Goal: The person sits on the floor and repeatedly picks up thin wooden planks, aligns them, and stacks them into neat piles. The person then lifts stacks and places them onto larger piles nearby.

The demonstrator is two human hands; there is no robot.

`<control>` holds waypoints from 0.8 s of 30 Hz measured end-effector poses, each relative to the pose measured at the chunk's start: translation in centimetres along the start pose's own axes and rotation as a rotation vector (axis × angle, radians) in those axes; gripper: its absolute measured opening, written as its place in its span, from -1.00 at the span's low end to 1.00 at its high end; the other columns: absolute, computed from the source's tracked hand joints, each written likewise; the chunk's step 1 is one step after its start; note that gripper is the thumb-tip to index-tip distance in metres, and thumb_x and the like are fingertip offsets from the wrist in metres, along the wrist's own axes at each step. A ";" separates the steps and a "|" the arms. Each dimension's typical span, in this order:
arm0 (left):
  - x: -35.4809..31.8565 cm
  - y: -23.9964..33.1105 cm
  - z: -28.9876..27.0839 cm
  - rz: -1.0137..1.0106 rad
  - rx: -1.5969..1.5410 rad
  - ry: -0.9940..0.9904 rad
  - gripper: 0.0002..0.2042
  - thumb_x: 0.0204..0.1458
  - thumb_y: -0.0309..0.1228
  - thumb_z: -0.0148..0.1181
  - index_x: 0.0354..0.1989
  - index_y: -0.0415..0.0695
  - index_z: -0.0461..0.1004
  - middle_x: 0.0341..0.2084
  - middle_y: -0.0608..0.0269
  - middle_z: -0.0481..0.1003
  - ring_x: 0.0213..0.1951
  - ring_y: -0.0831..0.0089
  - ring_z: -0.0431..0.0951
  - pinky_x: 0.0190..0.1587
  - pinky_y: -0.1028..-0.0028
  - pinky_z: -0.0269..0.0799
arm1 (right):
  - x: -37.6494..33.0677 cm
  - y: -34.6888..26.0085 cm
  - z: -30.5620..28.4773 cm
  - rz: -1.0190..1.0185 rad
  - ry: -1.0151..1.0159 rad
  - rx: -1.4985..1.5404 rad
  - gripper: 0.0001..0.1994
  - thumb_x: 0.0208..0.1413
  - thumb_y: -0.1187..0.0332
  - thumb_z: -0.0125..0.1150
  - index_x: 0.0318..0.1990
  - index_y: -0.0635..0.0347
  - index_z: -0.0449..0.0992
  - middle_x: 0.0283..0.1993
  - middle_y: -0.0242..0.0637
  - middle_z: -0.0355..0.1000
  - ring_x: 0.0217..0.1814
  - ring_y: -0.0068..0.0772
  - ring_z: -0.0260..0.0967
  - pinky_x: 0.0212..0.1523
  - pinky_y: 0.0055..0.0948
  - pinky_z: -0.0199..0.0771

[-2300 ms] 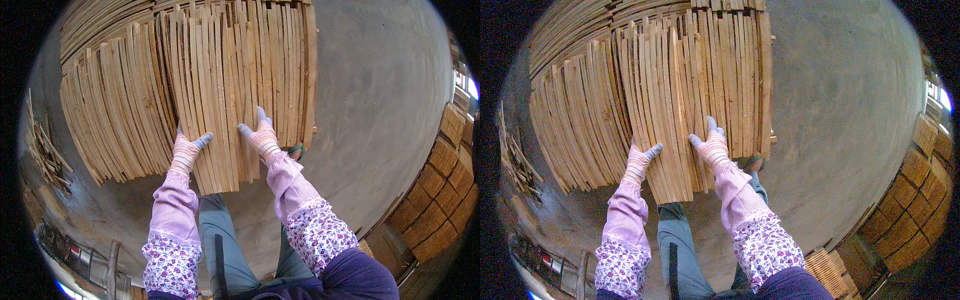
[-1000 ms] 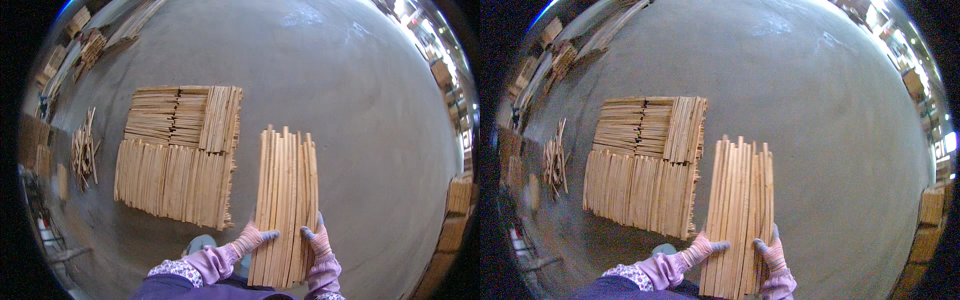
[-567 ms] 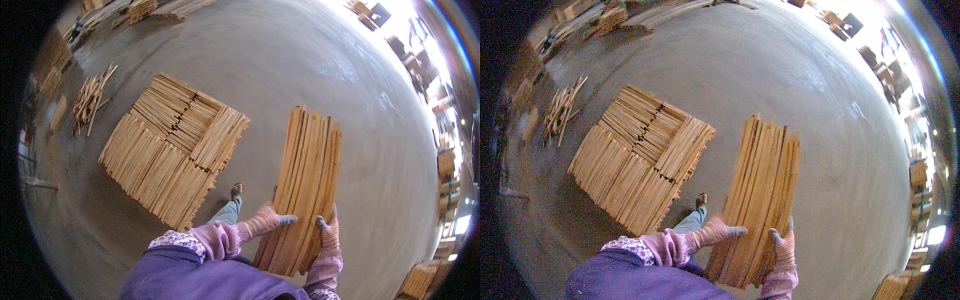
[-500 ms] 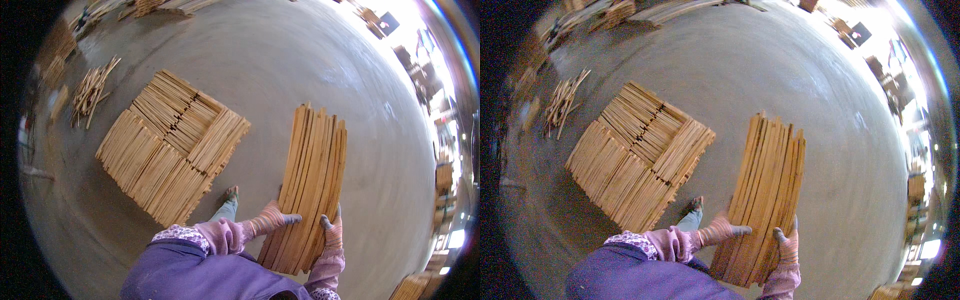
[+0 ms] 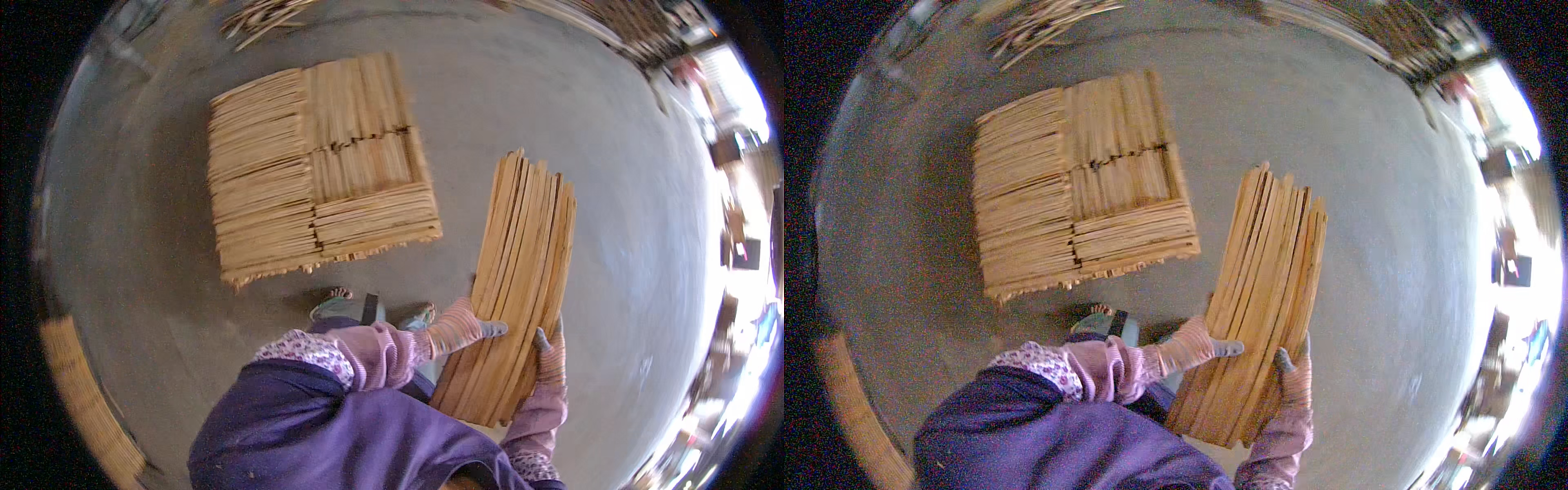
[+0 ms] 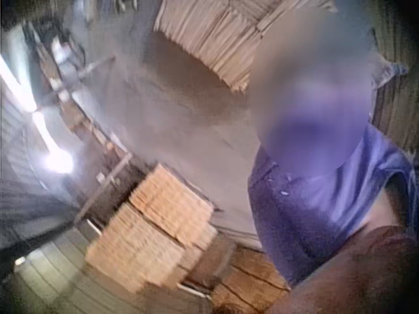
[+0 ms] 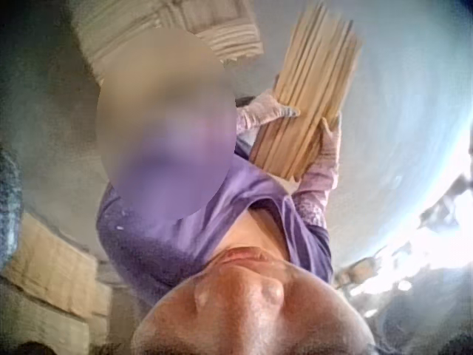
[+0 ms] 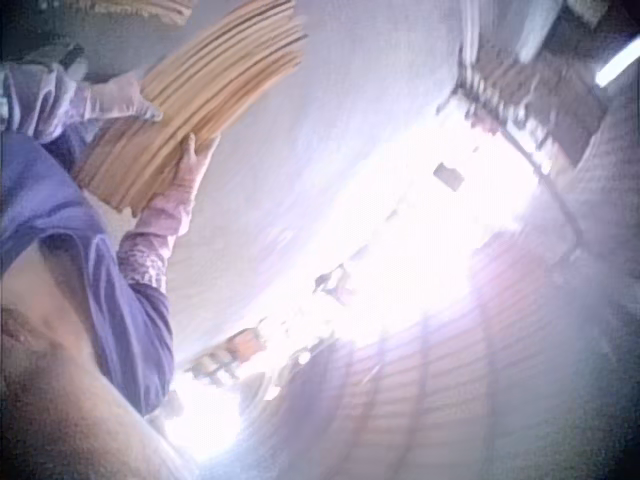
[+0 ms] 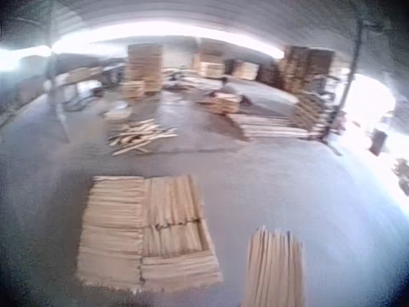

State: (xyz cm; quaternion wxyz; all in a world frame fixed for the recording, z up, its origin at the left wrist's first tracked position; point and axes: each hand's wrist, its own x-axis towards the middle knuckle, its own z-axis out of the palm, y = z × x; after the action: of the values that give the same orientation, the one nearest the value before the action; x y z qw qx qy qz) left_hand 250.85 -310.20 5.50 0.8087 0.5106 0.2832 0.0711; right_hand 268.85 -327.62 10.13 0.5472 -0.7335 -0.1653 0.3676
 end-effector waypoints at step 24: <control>42.3 -15.3 -26.0 0.449 -1.225 1.483 0.16 -0.23 -0.24 0.59 0.42 -0.16 -0.27 0.17 -0.03 0.32 0.16 0.11 0.42 0.23 0.27 0.43 | 69.7 11.6 44.9 0.177 -1.644 -0.903 -0.03 -0.14 0.20 0.56 0.41 0.25 0.10 0.29 -0.16 0.34 0.29 -0.24 0.29 0.31 -0.25 0.27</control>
State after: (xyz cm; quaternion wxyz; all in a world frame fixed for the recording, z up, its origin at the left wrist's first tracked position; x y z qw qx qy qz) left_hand 269.48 -279.81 -32.35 0.5186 -0.1284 0.5292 0.6592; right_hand 281.77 -256.09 -31.44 -0.1073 -0.3966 -0.5703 0.7113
